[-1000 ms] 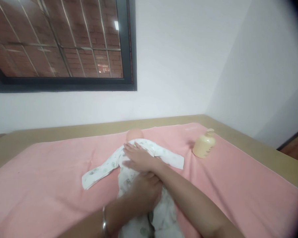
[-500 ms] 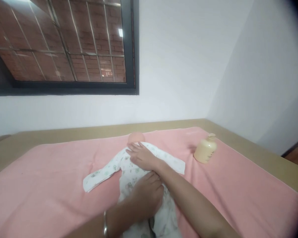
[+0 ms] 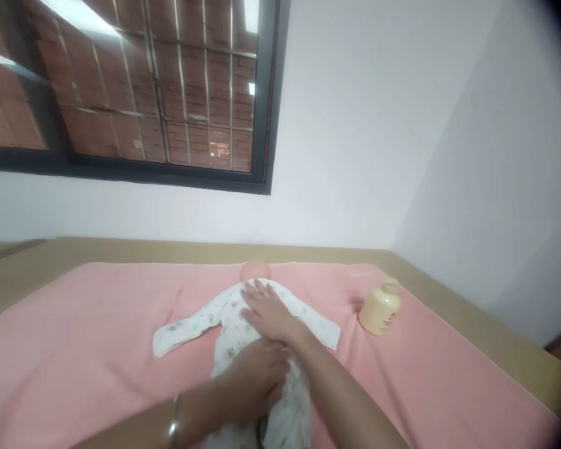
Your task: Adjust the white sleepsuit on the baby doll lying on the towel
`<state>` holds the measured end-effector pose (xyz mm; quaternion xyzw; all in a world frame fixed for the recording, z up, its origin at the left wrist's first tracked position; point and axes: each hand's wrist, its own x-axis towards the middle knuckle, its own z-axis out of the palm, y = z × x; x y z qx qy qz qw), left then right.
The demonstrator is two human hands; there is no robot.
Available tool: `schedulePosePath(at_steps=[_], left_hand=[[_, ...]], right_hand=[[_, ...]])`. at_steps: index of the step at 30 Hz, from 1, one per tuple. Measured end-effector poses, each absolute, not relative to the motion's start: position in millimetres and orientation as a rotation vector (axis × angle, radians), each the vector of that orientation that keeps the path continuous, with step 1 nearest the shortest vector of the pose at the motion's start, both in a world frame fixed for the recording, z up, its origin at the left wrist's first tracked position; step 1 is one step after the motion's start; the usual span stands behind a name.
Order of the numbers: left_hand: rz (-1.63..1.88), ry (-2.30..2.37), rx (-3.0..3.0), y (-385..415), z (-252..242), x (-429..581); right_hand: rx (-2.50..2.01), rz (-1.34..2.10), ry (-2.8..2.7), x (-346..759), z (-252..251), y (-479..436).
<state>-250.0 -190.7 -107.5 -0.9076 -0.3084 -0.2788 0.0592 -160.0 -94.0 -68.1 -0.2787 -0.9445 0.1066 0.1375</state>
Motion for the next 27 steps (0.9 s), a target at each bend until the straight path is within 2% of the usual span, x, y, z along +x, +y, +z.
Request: schedulePosePath(at_steps=[3,6,9,11,13,18,23,27], left_hand=[[-1.099,-1.128,-2.748,-189,-104,-256],[-1.288,-1.423,-2.689,-186,-99,-263],[-1.378,-1.695,-2.602,-176,-94,-271],[-1.354,-1.850,-2.435,-162,-90,-277],[-1.186,-2.020,-2.207,-141,-87,-282],[-0.753,-2.485,-1.826,-101,-83,-289],[-0.627,-2.359,-1.808,-109,-84,-280],[-0.519,-2.212,-1.918,-117,-81,-276]], right_hand=[[-0.989,0.521,-2.703,-141,-53,-93],[-0.635,0.954,-2.847,-108,-22,-103],[-0.471,1.378,-2.665,-85,2,-109],[-0.674,1.311,-2.429,-87,3,-105],[-0.972,1.091,-2.276,-102,-9,-97],[-1.475,0.661,-2.417,-157,-52,-66],[-1.617,0.565,-2.432,-174,-73,-42],[-1.651,0.495,-2.454,-169,-66,-49]])
